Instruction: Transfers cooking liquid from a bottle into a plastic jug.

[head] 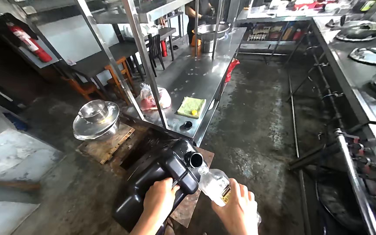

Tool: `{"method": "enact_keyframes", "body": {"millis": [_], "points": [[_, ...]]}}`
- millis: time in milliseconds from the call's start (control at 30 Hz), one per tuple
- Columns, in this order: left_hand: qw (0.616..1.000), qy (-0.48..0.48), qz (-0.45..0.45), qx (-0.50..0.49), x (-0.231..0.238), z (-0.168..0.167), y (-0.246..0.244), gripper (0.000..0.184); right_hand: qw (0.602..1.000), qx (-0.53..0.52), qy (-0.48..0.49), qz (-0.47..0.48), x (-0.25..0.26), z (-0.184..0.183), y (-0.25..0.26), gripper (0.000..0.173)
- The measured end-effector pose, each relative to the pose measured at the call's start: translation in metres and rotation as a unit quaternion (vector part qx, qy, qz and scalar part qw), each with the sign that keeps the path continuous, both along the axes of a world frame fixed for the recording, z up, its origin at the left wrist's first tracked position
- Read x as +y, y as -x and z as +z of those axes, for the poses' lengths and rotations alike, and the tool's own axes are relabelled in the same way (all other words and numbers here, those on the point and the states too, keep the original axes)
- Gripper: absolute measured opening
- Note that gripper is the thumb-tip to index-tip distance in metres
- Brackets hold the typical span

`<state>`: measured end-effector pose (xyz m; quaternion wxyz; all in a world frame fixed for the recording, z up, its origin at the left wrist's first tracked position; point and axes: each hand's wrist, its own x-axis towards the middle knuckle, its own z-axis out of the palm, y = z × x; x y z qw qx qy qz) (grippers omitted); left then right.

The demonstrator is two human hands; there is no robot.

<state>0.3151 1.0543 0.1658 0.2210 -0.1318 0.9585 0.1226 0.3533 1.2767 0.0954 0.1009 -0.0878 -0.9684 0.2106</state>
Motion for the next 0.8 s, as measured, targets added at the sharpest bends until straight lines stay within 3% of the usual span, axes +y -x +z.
{"method": "enact_keyframes", "body": {"millis": [400, 800], "points": [[1.0, -0.017, -0.014, -0.005, 0.007, -0.007, -0.009, 0.037, 1.0, -0.005, -0.002, -0.001, 0.009, -0.006, -0.006, 0.091], [0.998, -0.031, -0.039, -0.025, 0.019, -0.019, -0.023, 0.036, 0.999, 0.0, 0.04, -0.016, 0.021, -0.037, -0.023, 0.091]]}}
